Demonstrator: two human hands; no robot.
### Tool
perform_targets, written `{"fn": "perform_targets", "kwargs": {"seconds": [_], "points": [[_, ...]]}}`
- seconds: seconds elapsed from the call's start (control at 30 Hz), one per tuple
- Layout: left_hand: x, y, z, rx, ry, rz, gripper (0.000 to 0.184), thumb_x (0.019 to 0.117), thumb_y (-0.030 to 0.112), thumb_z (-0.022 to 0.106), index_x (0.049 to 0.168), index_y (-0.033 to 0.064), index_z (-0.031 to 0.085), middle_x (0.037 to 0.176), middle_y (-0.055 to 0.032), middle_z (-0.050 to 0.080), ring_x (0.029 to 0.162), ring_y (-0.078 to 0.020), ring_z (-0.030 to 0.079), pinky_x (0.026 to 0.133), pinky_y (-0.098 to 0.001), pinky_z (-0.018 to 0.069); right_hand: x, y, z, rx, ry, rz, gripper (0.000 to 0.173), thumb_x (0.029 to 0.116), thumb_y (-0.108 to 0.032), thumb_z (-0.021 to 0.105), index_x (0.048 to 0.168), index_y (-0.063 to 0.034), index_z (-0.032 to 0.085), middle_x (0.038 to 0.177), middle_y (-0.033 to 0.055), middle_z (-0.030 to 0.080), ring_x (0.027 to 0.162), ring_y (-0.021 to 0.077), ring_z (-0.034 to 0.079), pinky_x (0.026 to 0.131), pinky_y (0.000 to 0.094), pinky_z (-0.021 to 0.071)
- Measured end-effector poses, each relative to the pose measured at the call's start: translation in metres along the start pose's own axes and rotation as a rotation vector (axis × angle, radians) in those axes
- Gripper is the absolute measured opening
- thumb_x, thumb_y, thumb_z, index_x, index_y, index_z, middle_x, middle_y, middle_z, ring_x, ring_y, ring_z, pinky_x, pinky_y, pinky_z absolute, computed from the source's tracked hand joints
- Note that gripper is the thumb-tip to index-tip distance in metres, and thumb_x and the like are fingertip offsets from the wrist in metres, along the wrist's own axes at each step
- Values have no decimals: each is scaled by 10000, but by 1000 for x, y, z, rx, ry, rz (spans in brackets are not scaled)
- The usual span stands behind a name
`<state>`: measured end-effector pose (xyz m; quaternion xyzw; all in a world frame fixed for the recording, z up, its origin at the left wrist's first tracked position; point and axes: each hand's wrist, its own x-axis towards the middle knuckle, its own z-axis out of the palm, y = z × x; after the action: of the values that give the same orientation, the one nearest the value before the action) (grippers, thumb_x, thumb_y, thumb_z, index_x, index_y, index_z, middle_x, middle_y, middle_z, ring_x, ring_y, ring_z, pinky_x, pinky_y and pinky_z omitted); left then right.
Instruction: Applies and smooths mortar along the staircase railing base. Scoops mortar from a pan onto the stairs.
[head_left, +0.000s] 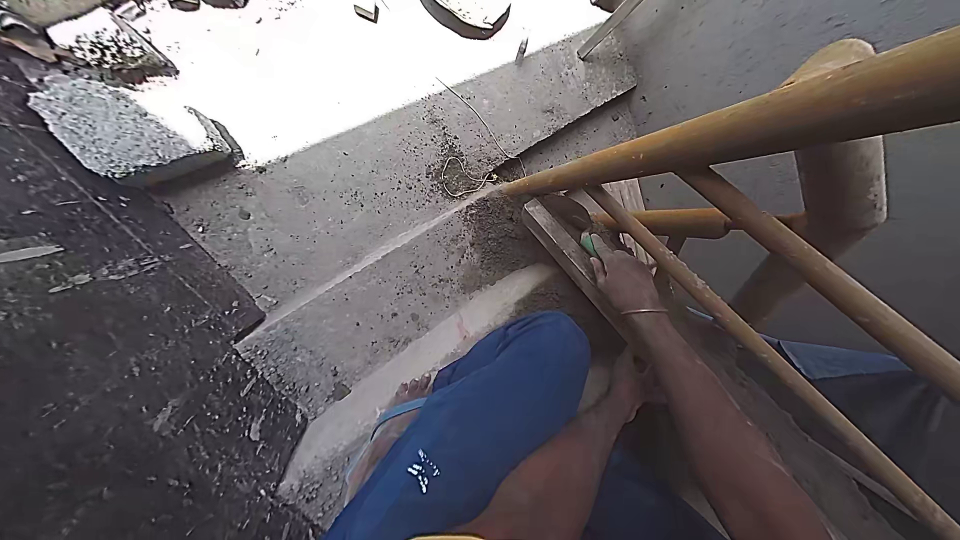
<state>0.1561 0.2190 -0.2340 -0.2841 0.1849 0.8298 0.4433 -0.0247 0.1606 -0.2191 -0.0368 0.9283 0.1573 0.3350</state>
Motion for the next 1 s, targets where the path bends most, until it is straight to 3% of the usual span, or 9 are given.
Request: {"fn": "perform_targets", "kwargs": {"seconds": [0.23,0.4,0.5,0.63,0.77,0.83,0.87,0.9,1.0], "points": [[-5,7,0,-18,3,-12,465,1041,102,570,1478,61,414,1203,-176,650,862,-236,707,710,-413,620,-12,5,14,27,524,-248,546,1072,-302,485,1605,-215,404,916,179,670,753,365,680,623,527,557],[2,0,-1,70,34,68,400,1030,106,595,1404,12,488,1177,-154,665,936,-195,701,783,-374,619,-5,-5,2,-29,20,15,544,1096,-369,438,1626,-297,338,1174,207,682,1056,397,689,905,578,555],[-4,1,0,139,50,119,411,1020,80,590,1409,-9,487,1236,-145,647,1024,-159,663,876,-341,580,-17,-6,9,-27,172,-58,547,1090,-340,444,1626,-295,343,1145,204,691,985,390,709,837,562,580],[-3,0,-4,125,54,124,488,1001,81,613,1452,-2,446,1268,-164,634,1037,-186,663,876,-361,585,-25,-4,29,-11,531,-232,522,1059,-301,506,1576,-244,458,921,166,674,765,331,699,648,469,592],[8,-19,-10,76,-9,269,457,1026,100,577,1436,-50,442,1275,-209,625,1044,-217,674,856,-364,598,-24,6,32,31,543,-221,506,1055,-287,504,1557,-217,491,970,161,698,814,327,712,686,478,601],[-30,18,-6,168,-69,463,406,1041,26,485,1373,-191,400,1242,-334,590,1009,-269,688,783,-314,608,-25,10,35,40,571,-227,505,1046,-281,513,1545,-208,508,983,165,710,828,332,718,694,478,605],[-83,93,30,232,179,74,341,1069,2,445,1401,-68,473,1315,-209,603,1104,-223,635,935,-327,523,-24,11,35,38,595,-237,498,1040,-277,519,1531,-198,527,974,165,712,818,334,719,682,477,603],[-116,142,47,296,259,-110,339,1085,32,422,1412,-20,492,1362,-152,593,1196,-186,594,1023,-307,472,-25,12,37,34,597,-238,490,1044,-284,515,1526,-199,534,972,162,714,819,332,720,680,475,603],[-156,179,49,428,210,-64,330,1093,94,421,1363,-61,529,1344,-191,605,1228,-206,591,1029,-293,472,-21,12,37,38,513,-201,495,1057,-290,499,1545,-209,508,1014,162,720,877,336,724,736,485,605]]}}
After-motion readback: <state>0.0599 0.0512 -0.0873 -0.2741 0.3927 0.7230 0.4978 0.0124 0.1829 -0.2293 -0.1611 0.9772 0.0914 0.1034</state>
